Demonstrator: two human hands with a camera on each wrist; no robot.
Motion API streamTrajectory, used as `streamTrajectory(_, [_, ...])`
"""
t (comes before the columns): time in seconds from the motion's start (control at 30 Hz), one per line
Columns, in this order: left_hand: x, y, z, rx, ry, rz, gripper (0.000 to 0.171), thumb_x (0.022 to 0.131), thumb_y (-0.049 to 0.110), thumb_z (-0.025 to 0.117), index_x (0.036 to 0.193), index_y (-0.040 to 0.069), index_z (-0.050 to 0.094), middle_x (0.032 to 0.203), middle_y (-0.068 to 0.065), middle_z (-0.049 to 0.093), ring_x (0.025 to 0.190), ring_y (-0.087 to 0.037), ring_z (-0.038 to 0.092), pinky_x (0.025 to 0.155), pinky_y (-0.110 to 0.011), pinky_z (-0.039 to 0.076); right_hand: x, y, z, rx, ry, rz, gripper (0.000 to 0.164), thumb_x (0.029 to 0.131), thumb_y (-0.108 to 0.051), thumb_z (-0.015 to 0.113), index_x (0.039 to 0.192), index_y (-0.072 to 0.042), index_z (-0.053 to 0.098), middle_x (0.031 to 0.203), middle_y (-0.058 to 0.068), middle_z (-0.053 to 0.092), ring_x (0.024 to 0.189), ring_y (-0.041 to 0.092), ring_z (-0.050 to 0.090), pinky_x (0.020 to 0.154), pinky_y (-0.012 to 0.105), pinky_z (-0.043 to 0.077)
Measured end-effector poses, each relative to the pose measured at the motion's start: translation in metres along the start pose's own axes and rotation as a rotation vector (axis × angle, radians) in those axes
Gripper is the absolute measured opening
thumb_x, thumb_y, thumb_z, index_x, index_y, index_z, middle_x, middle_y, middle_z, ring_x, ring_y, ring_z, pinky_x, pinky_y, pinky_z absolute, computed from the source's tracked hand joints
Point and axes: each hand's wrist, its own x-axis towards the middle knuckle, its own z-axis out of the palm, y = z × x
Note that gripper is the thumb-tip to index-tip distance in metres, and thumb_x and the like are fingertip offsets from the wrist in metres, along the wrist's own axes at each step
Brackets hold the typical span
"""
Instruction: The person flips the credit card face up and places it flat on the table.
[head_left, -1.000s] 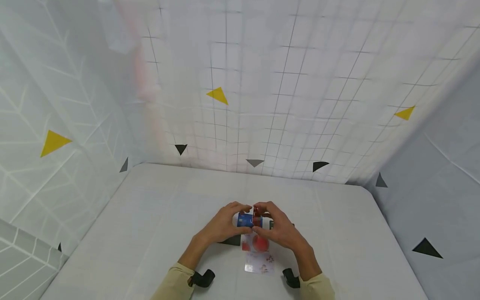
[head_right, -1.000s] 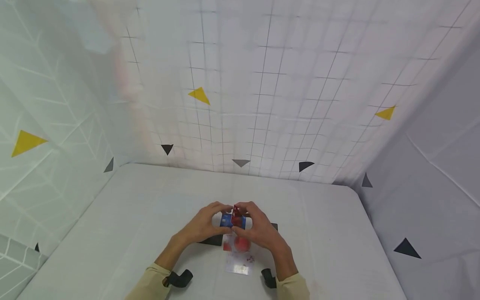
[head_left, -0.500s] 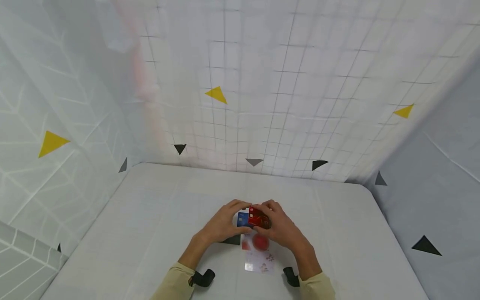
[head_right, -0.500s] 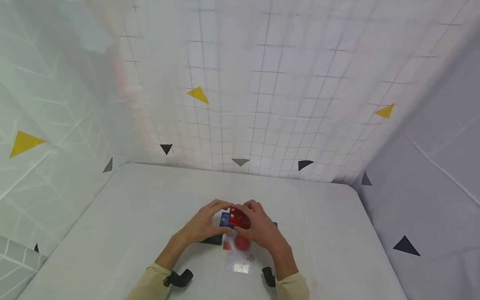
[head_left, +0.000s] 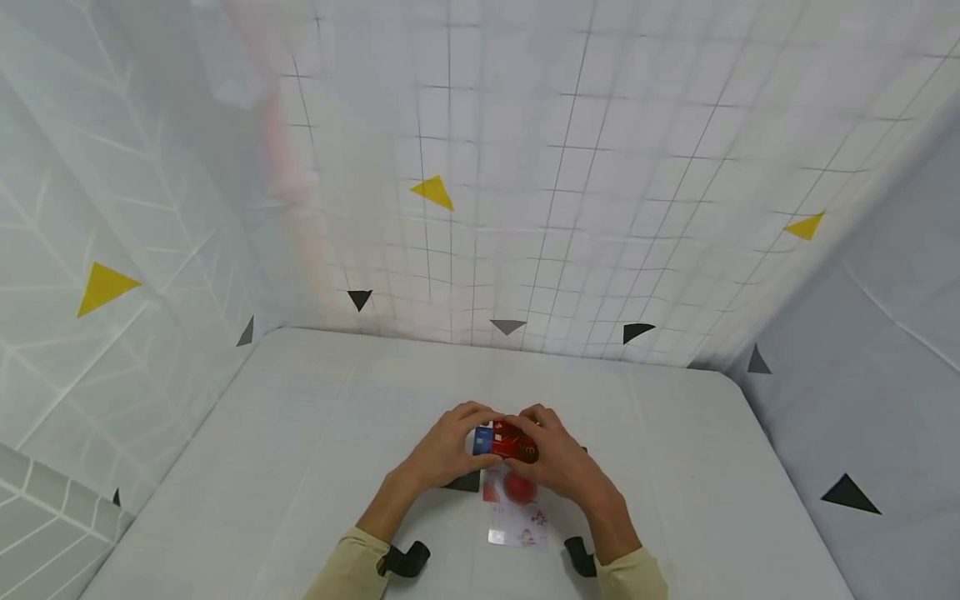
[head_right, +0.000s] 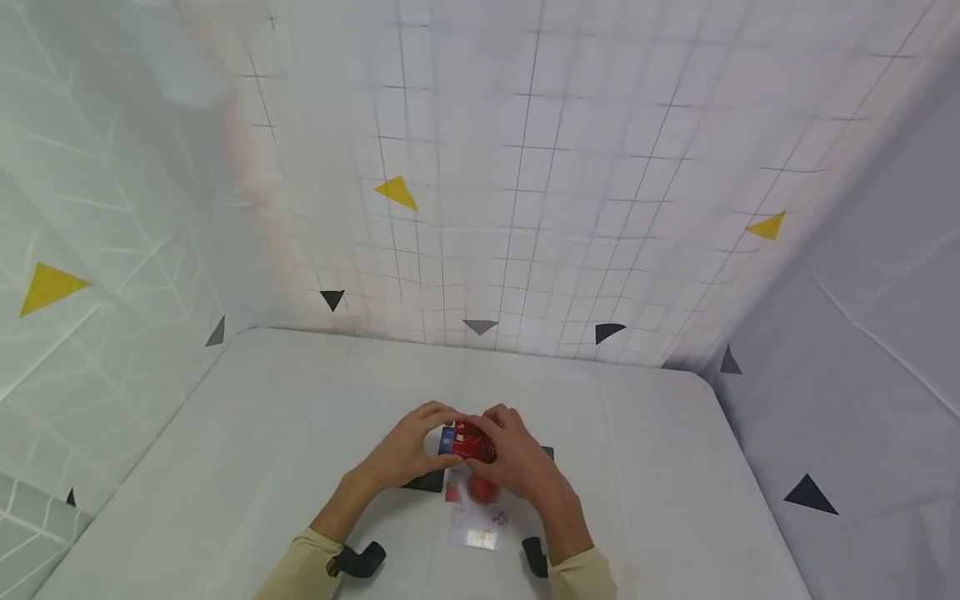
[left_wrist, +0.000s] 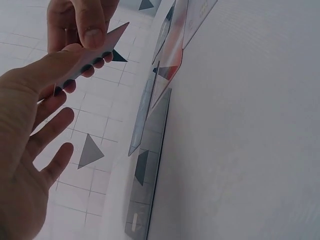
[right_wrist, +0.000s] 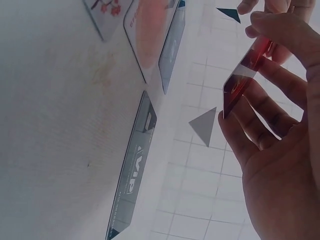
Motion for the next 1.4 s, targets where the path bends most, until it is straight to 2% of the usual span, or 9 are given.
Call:
streamTrajectory(0.27, [-0.002,0.000,-0.004,0.052,-0.006,0.003,0.063,0.085,0.045,0.079,0.141,0.029,0.057,0.135,0.009,0.057,0.124,-0.014,0.052,0.104,-0.046,0.047,0.000,-0.001,0.000,0.018,-0.022,0.030,0.064,0.083,-0.034,0.083,0.140,-0.026,0.055,0.127,-0.004,0.049,0.119,0.020,0.050,0.092,0.041,0.056])
streamTrajectory(0.47, [-0.002,-0.003,-0.005,0.035,-0.014,0.000,0.063,0.085,0.044,0.080,0.140,0.025,0.059,0.136,0.008,0.057,0.126,-0.014,0.051,0.104,-0.046,0.047,0.000,-0.001,0.000,0.014,-0.033,0.030,0.064,0.083,-0.033,0.083,0.140,-0.023,0.055,0.127,-0.003,0.049,0.119,0.019,0.050,0.091,0.041,0.057])
streamTrajectory(0.63, [-0.002,-0.006,-0.006,0.048,-0.015,-0.004,0.062,0.085,0.044,0.080,0.141,0.028,0.058,0.137,0.009,0.056,0.126,-0.013,0.051,0.105,-0.045,0.047,0.000,-0.001,-0.002,0.025,-0.036,0.039,0.063,0.082,-0.032,0.084,0.138,-0.021,0.056,0.128,-0.003,0.050,0.118,0.019,0.050,0.091,0.041,0.056])
streamTrajectory(0.9, [-0.002,-0.006,-0.011,0.047,-0.008,-0.016,0.062,0.084,0.043,0.081,0.139,0.026,0.059,0.137,0.006,0.057,0.125,-0.015,0.051,0.103,-0.047,0.048,0.001,0.001,-0.003,0.029,-0.046,0.074,0.063,0.082,-0.032,0.084,0.138,-0.021,0.057,0.128,-0.003,0.050,0.119,0.019,0.049,0.095,0.043,0.055])
streamTrajectory(1.13, [-0.003,-0.009,-0.011,0.065,-0.021,-0.027,0.062,0.084,0.044,0.080,0.141,0.029,0.058,0.138,0.007,0.057,0.125,-0.014,0.051,0.104,-0.047,0.046,0.000,0.004,-0.004,0.000,-0.037,0.059,0.061,0.082,-0.033,0.085,0.136,-0.021,0.059,0.127,-0.004,0.050,0.117,0.017,0.049,0.095,0.040,0.054])
streamTrajectory(1.33, [-0.003,-0.011,-0.013,0.082,-0.026,-0.036,0.062,0.085,0.046,0.079,0.141,0.033,0.058,0.137,0.008,0.057,0.126,-0.013,0.049,0.105,-0.047,0.045,0.000,0.004,-0.007,0.005,-0.038,0.080,0.062,0.081,-0.031,0.086,0.136,-0.020,0.060,0.128,-0.001,0.051,0.119,0.021,0.049,0.093,0.043,0.055])
streamTrajectory(1.4, [-0.003,-0.011,-0.014,0.078,-0.020,-0.031,0.061,0.084,0.045,0.080,0.140,0.031,0.059,0.136,0.007,0.058,0.125,-0.014,0.050,0.105,-0.048,0.044,0.000,0.004,-0.007,0.008,-0.037,0.093,0.063,0.080,-0.030,0.086,0.135,-0.020,0.060,0.128,-0.001,0.051,0.120,0.021,0.049,0.093,0.044,0.055])
